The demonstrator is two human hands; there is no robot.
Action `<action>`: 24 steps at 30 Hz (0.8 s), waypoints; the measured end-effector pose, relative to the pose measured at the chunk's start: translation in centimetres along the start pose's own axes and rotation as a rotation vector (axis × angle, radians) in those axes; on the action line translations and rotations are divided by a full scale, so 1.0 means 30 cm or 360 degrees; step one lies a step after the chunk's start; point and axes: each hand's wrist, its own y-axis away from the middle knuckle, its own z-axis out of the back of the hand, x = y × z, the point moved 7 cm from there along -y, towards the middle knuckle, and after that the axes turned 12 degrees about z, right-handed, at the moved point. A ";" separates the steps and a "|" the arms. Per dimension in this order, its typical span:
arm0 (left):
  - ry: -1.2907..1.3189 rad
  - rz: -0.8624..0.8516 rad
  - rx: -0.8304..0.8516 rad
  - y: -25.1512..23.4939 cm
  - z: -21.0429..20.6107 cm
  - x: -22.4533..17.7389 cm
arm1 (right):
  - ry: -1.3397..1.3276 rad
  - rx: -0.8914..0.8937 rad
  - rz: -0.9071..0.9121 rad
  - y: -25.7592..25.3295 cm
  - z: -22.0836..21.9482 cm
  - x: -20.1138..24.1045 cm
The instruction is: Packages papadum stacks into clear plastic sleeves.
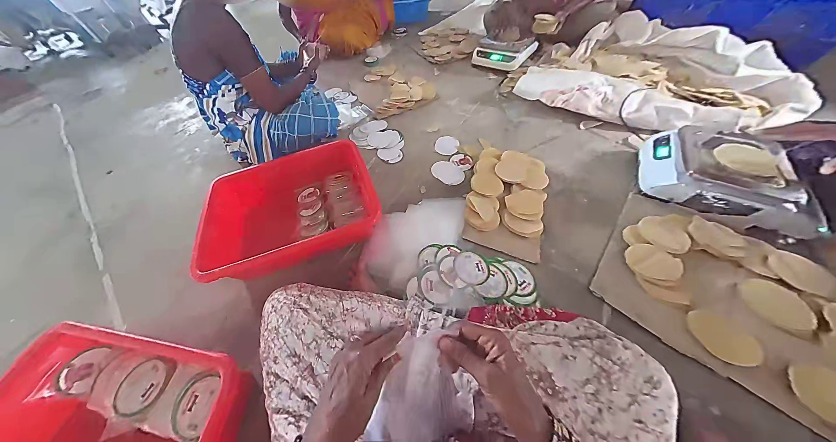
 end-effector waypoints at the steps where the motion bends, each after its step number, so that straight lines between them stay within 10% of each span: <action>1: -0.0067 -0.0036 -0.0085 0.017 0.001 0.002 | -0.0024 0.0005 -0.0032 0.009 -0.006 -0.011; 5: 0.0605 0.0038 -0.0381 0.033 0.042 0.006 | -0.0194 0.0117 -0.0070 0.041 -0.051 -0.029; 14: 0.0841 -0.0021 0.0183 -0.009 -0.045 -0.057 | -0.0323 -0.0323 0.0173 0.039 -0.005 0.045; 20: 0.1320 0.0170 -0.0208 -0.031 0.015 0.032 | 0.0116 -0.0181 0.0092 0.039 0.060 0.045; 24: 0.0471 -0.0157 -0.0087 -0.044 0.011 -0.061 | 0.0837 0.0133 0.0435 0.009 0.051 0.118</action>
